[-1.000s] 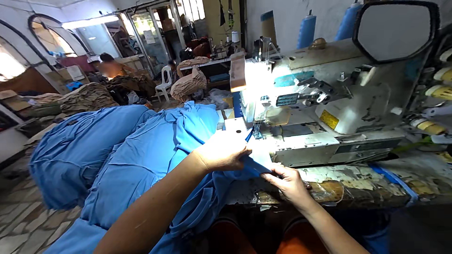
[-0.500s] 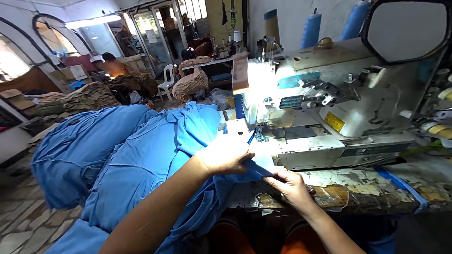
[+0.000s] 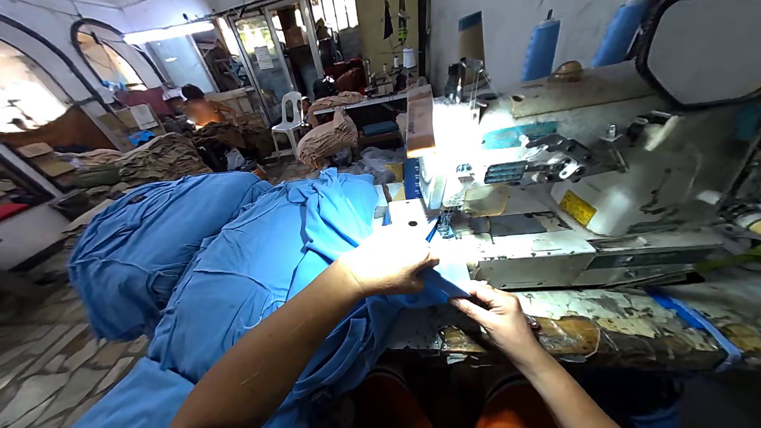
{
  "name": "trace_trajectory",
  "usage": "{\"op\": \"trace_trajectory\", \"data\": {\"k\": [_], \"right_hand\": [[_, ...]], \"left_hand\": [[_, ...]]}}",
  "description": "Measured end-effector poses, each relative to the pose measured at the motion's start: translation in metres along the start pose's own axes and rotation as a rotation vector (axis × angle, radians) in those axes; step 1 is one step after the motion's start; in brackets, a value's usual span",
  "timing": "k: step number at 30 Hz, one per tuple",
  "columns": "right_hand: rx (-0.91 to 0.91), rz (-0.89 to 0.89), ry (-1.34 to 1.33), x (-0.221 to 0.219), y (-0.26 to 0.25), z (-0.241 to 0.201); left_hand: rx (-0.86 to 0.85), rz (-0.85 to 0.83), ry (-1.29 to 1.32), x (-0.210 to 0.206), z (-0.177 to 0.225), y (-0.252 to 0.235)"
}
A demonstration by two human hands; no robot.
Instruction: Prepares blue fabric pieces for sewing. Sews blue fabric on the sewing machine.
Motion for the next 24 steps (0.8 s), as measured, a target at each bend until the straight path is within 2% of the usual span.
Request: {"op": "trace_trajectory", "data": {"k": [12,15,17,19,20,21,23,24], "right_hand": [[0.002,0.017,-0.023,-0.002,0.0,0.001],[-0.004,0.009,-0.027,-0.001,0.001,0.0],[-0.013,0.01,-0.043,-0.003,0.001,0.0],[-0.029,0.009,-0.042,-0.003,0.001,0.002],[-0.03,0.01,-0.04,-0.003,0.002,0.003],[-0.029,0.01,-0.037,-0.004,0.002,0.003],[-0.031,0.002,-0.033,-0.003,0.003,0.004],[-0.033,-0.005,-0.035,-0.002,0.003,0.004]], "left_hand": [[0.049,-0.059,-0.006,0.004,0.006,-0.001],[0.03,-0.021,0.085,0.002,0.006,-0.001],[0.052,0.033,0.267,0.011,-0.006,0.004],[0.15,0.134,0.326,0.032,-0.041,0.017],[0.265,0.18,0.281,0.049,-0.07,0.032],[0.454,0.225,0.215,0.07,-0.102,0.057],[0.99,0.395,0.053,0.122,-0.163,0.139],[1.238,0.57,-0.034,0.154,-0.18,0.193]]}}
Point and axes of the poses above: each hand's wrist, its own y-axis away from the middle knuckle, its own x-axis out of the back of the hand, z = x × y, the point moved 4 cm from there along -y, towards the middle knuckle, and after that the axes turned 15 degrees about y, right-handed, at the moved point
